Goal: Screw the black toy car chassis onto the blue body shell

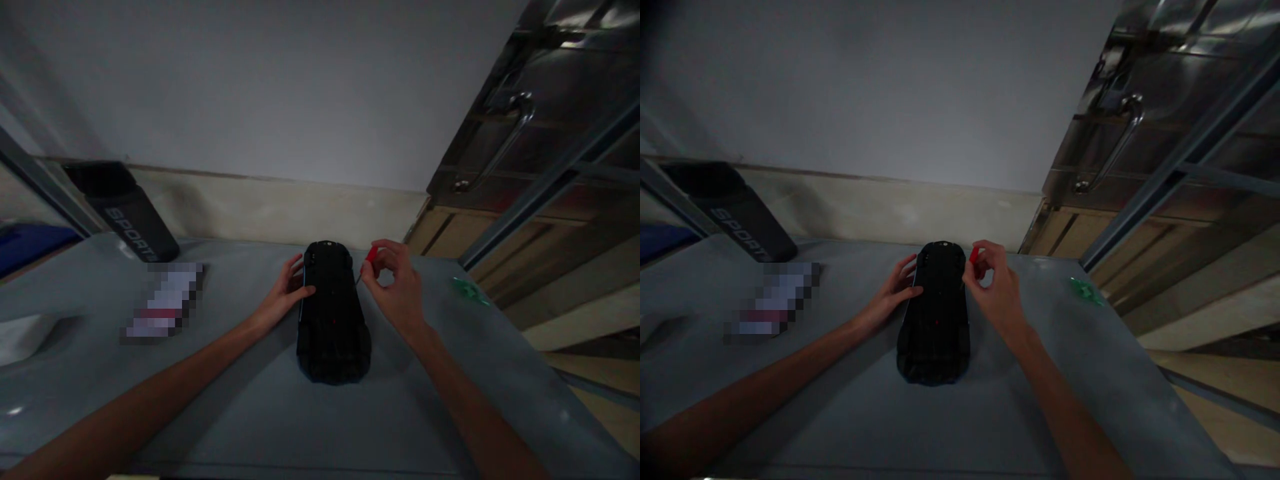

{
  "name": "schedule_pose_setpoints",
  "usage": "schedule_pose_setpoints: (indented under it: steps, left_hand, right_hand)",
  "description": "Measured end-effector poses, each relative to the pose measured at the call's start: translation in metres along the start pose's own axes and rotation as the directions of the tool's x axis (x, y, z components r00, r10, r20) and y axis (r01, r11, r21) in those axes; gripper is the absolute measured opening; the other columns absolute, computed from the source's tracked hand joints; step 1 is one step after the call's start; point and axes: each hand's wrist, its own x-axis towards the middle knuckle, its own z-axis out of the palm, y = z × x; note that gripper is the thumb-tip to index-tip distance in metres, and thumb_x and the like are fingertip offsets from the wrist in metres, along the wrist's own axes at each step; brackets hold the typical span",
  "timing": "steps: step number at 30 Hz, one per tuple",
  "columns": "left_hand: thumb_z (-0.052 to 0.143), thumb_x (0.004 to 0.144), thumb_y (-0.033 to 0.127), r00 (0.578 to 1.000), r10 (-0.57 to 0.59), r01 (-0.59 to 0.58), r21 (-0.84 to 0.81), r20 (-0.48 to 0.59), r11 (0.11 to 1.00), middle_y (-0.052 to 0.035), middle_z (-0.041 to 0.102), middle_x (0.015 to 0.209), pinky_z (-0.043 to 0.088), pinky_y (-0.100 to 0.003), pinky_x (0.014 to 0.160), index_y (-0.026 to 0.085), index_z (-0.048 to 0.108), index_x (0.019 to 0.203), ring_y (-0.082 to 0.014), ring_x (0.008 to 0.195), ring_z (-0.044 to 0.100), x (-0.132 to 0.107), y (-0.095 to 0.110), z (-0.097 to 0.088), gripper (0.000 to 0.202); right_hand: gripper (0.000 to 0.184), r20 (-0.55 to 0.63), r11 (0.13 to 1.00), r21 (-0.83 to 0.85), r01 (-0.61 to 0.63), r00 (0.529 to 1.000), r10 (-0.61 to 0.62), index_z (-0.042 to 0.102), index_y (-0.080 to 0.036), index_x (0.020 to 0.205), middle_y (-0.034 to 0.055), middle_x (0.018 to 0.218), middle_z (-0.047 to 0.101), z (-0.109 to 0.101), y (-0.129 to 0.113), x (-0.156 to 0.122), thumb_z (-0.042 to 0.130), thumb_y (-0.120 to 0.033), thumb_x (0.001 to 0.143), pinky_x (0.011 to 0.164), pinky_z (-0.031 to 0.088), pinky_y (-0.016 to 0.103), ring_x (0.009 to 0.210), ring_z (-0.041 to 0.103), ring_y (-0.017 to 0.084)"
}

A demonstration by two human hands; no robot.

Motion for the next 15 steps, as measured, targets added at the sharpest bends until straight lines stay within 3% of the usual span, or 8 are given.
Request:
schedule_pose_setpoints:
  steps: [9,15]
  left_hand:
    - [0.09,0.086,0.041,1.0,0.008,-0.008,0.024,0.012,1.0,-0.0132,0.042,0.187,0.034,-0.069,0.139,0.035,0.046,0.168,-0.0439,0.165,0.05,-0.0017,0.0042,0.0013,0.093]
    - [0.092,0.085,0.043,1.0,-0.011,0.011,0.025,0.005,1.0,-0.0144,0.043,0.187,0.032,-0.07,0.14,0.035,0.045,0.168,-0.0438,0.164,0.051,-0.0012,0.0043,0.0009,0.096]
  right_hand:
    - [0.035,0.06,0.997,0.015,0.078,0.995,-0.079,0.058,-0.032,0.13,-0.0071,0.081,0.067,-0.0008,0.0057,0.0006,0.066,-0.018,0.1,0.063,0.058,0.03,0.061,0.066,0.016]
    - [0.034,0.077,0.998,0.017,0.055,0.995,-0.056,0.057,-0.031,0.131,-0.0067,0.079,0.067,0.0001,0.0081,-0.0003,0.066,-0.021,0.101,0.064,0.059,0.03,0.062,0.067,0.017]
